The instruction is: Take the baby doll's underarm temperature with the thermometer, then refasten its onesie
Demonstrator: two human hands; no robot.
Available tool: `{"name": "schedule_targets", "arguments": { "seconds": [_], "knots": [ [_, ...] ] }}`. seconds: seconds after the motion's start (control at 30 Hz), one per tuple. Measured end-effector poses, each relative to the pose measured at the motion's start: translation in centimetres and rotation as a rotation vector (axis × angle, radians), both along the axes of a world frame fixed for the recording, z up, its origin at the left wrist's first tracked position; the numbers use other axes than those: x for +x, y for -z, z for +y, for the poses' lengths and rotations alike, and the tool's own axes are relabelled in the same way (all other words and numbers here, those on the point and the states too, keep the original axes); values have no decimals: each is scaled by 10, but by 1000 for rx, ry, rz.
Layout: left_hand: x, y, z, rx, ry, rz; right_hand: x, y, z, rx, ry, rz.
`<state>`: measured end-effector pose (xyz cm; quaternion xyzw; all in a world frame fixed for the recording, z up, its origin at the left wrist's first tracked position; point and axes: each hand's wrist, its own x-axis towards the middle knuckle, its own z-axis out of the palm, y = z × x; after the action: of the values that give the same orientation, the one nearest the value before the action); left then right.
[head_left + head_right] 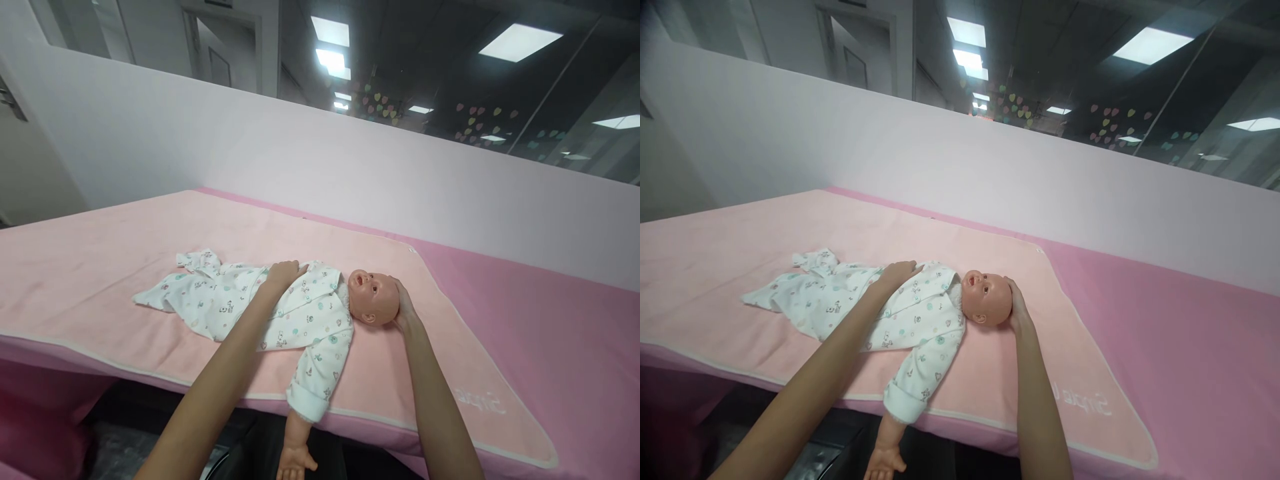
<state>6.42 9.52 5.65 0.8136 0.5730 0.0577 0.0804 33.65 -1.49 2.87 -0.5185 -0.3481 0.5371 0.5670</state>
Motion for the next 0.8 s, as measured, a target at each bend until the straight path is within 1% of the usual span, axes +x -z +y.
{"name": "schedule_targets", "arguments": {
  "seconds": [0.13, 0.2, 0.3, 0.37, 0.4, 0.43, 0.5, 0.6, 0.63, 0.67, 0.7, 0.73, 0.77, 0.8],
  "knots": [
    [0, 1, 1, 0, -4, -10, 0, -2, -1, 10, 25, -35],
    [0, 2, 2, 4, -7, -18, 3, -2, 0, 33, 85, -23],
    [-1, 4, 3, 8, -1, -40, 11, -3, 4, 86, 277, -45],
    [-3, 5, 5, 16, 6, -64, 13, -5, 6, 143, 417, -76],
    [-4, 4, 5, 24, 6, -76, 13, -6, 6, 180, 462, -87],
    [-5, 3, 6, 35, 3, -86, 11, -7, 7, 219, 480, -99],
    [-7, -1, 2, 111, -12, -141, 7, -8, 7, 269, 441, -124],
    [-6, -10, -17, 336, -7, -366, -1, -9, 8, 255, 368, -156],
    [-5, -12, -28, 395, 20, -448, -2, -9, 8, 244, 369, -157],
    [-3, -12, -40, 411, 61, -498, -3, -9, 8, 235, 377, -155],
    [0, -10, -52, 390, 122, -505, -4, -9, 8, 231, 388, -153],
    [3, -8, -65, 357, 191, -465, -4, -9, 8, 228, 397, -151],
    [6, -4, -76, 341, 249, -389, -4, -9, 8, 228, 398, -150],
    [9, 1, -84, 376, 275, -314, -5, -8, 7, 233, 394, -149]
  ]
}}
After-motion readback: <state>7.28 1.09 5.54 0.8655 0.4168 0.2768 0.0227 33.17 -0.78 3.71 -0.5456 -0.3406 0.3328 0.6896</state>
